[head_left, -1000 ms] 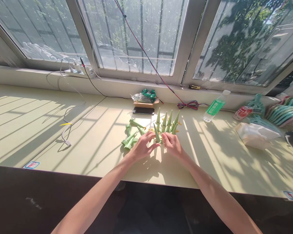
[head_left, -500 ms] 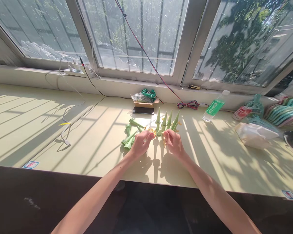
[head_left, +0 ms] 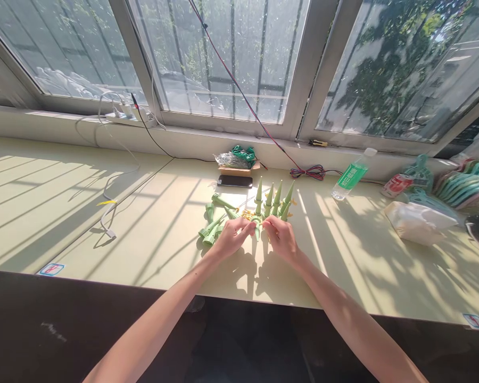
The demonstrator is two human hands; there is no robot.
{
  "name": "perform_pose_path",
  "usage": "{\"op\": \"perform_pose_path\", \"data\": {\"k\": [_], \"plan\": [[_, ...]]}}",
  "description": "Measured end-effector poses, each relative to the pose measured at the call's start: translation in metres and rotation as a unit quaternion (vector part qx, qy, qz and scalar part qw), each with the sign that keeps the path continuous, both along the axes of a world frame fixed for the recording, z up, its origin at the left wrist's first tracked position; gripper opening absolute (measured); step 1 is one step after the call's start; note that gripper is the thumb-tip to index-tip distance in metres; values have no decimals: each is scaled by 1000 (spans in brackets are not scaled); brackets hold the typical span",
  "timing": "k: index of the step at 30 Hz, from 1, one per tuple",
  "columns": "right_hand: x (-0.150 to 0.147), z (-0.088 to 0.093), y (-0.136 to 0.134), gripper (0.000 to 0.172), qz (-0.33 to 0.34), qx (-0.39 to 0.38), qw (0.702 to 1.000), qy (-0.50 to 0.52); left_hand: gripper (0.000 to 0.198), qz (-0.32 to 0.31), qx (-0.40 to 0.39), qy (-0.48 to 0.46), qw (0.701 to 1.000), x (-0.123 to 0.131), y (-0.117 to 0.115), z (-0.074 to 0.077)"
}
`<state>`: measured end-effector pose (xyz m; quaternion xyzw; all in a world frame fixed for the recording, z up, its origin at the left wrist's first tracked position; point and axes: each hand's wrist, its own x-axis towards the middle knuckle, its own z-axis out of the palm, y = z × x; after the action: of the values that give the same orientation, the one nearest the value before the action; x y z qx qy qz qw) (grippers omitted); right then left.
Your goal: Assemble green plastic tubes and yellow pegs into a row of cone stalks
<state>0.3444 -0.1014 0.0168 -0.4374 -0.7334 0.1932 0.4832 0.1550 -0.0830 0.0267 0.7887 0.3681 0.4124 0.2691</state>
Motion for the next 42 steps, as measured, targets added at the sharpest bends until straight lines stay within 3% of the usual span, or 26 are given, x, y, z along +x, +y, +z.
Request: {"op": "perform_pose_path", "data": {"k": [7,14,20,23,28,35,42], "plan": [[-4,-5,0,48,-1,-85,993,79,26,-3,101,3,995,1,5,-9],[-10,-8,2,48,25,-134,980,143,12,-21,139,-19,990,3,4,-9],[-6,-7,3,45,-19,-85,989,122,22,31,109,-30,993,4,2,-1],[-2,-4,2,44,-34,-62,993,96,44,49,48,-57,996,3,2,0],[-3,3,-2,44,1,-6,1000,24,79,11,-79,-44,996,2,3,-1],[-7,2,-5,42,26,-1,1000,15,73,12,-89,-14,996,-1,3,-4],[-8,1,-3,47,6,-23,999,37,51,-1,6,4,1000,0,1,-1]]}}
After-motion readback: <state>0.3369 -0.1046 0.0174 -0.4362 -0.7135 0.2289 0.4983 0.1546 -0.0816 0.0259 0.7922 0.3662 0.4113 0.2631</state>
